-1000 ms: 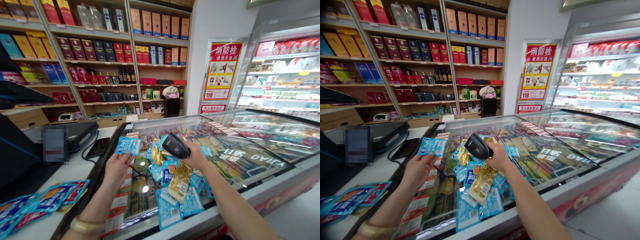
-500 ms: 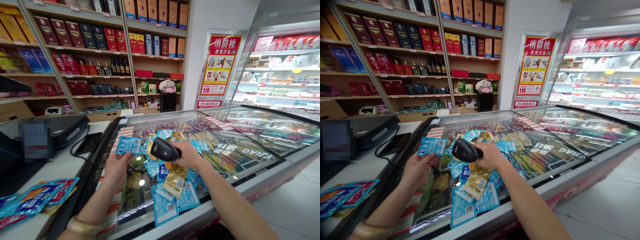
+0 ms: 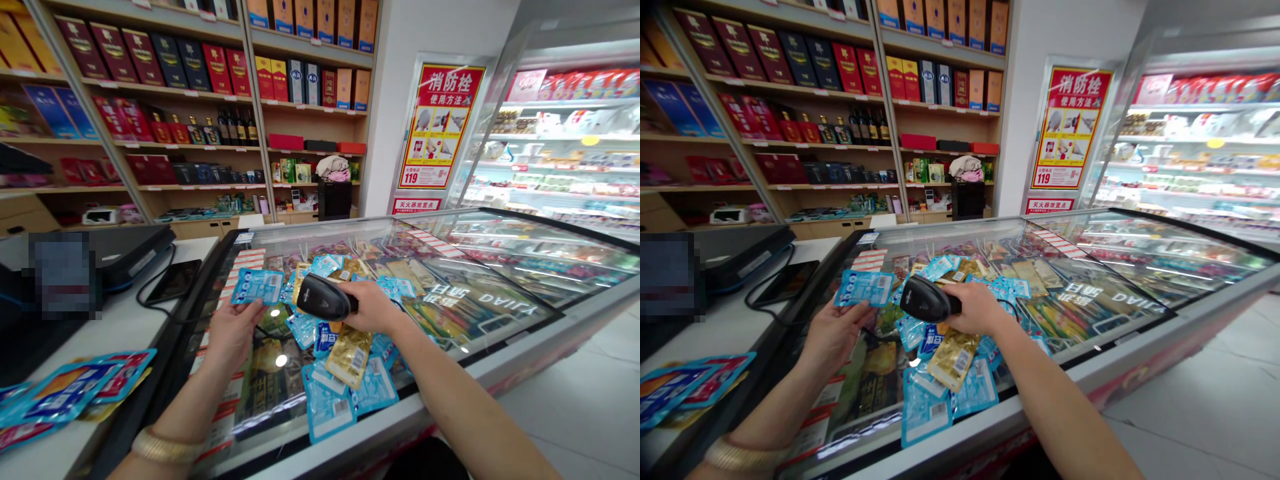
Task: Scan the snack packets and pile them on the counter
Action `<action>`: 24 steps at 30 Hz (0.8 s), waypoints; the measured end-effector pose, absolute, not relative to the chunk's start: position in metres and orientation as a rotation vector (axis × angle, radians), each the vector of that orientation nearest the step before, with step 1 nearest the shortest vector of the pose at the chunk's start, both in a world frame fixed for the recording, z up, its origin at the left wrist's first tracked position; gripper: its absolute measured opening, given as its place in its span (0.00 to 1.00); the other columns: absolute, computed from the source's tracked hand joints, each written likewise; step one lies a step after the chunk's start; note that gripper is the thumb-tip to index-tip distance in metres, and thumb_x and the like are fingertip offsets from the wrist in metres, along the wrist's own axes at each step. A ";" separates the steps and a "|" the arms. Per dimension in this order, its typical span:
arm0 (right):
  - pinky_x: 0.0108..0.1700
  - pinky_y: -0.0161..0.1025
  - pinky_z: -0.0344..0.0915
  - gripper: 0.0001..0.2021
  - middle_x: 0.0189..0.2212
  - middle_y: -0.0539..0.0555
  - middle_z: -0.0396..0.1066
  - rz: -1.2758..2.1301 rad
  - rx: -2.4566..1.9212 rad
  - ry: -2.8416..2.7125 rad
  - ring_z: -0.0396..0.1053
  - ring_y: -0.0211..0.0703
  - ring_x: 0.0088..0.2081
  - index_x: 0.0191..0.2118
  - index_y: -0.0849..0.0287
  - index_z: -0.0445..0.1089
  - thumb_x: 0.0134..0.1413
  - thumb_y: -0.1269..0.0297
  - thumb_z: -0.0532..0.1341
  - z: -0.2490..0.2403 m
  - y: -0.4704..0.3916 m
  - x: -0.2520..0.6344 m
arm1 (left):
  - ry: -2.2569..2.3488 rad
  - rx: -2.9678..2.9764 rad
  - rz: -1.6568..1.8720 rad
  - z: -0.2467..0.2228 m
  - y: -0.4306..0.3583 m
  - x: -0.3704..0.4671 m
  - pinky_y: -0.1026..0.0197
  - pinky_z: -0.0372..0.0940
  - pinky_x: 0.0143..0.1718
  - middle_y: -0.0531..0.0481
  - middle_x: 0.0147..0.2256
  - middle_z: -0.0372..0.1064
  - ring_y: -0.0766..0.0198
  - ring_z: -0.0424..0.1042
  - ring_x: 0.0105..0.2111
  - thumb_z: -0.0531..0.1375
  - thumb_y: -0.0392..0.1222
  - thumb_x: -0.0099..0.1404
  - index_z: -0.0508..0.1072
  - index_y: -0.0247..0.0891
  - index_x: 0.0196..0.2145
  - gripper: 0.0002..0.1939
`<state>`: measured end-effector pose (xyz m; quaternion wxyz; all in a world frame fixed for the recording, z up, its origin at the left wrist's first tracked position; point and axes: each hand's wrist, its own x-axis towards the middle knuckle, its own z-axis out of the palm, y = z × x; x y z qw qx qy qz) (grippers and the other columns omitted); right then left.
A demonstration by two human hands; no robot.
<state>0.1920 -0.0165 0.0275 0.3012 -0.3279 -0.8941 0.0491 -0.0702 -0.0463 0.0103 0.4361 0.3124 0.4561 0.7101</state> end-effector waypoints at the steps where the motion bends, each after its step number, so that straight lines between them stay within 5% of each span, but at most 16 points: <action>1: 0.37 0.35 0.62 0.14 0.34 0.53 0.77 0.131 -0.871 -2.372 0.74 0.45 0.36 0.41 0.55 0.72 0.45 0.65 0.63 0.027 -0.016 0.192 | 1.134 0.778 1.764 0.010 -0.046 -0.070 0.55 0.69 0.47 0.50 0.32 0.76 0.62 0.75 0.35 0.71 0.37 0.38 0.73 0.36 0.34 0.22; 24: 0.36 0.35 0.62 0.12 0.33 0.53 0.76 0.150 -0.879 -2.383 0.74 0.46 0.35 0.41 0.56 0.71 0.48 0.64 0.61 0.031 -0.018 0.191 | 1.140 0.800 1.756 0.008 -0.046 -0.065 0.56 0.70 0.45 0.52 0.30 0.75 0.62 0.75 0.34 0.72 0.38 0.37 0.72 0.37 0.39 0.27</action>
